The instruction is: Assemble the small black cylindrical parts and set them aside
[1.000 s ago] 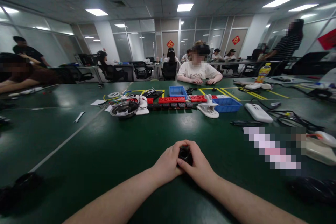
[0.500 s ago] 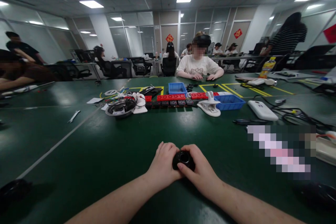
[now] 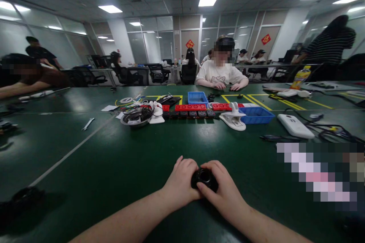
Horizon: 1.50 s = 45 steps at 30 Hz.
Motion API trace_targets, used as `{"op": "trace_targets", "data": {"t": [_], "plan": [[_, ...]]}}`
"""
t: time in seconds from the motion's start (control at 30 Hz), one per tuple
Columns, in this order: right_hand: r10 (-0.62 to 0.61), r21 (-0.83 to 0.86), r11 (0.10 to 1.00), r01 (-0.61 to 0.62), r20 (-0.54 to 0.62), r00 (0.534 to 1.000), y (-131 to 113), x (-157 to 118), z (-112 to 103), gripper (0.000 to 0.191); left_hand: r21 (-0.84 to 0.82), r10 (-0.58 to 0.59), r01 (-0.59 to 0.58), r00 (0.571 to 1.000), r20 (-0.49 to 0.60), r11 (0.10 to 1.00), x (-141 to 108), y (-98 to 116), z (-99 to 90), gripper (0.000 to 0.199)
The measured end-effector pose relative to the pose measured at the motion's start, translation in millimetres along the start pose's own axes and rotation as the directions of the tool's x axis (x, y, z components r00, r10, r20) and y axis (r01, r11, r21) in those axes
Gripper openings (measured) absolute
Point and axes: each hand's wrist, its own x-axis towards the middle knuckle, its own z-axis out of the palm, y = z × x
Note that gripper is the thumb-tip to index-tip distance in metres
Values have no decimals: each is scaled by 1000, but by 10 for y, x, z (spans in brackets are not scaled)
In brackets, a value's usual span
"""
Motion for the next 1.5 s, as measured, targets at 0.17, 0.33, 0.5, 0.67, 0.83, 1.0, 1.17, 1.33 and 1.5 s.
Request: {"op": "trace_targets", "data": {"t": [0.17,0.33,0.5,0.67,0.83,1.0,1.17,1.33,1.5], "plan": [[-13,-7,1000,13,17,1000,17,14,11,21,19,21,-20,999,-43,1000,-15,-20,29,29],[-23,12,1000,23,31,999,19,10,-11,21,10,2,-1,1000,-23,1000,-10,-7,17,31],[-59,-2,998,59,58,997,-20,-15,-45,30,-42,32,-30,998,57,999,12,-52,-29,36],[-174,-65,981,183,117,978,-70,-27,-82,47,-54,149,-144,980,128,988,28,-147,-79,41],[-286,-98,944,316,244,927,-81,15,-132,39,-31,184,-181,962,204,983,38,-177,-95,50],[-367,-146,896,419,285,885,-48,-16,-102,33,-13,186,-187,959,215,982,32,-164,-85,40],[-428,-173,890,422,5,904,9,-133,-79,36,-39,198,-194,959,201,980,14,-160,-97,53],[-208,-149,971,189,-120,971,84,-118,-26,32,-36,178,-174,970,167,984,-7,-123,-86,58],[-39,-48,998,33,-135,990,127,-46,31,39,-22,62,-61,997,39,998,-35,-25,-26,46]]}}
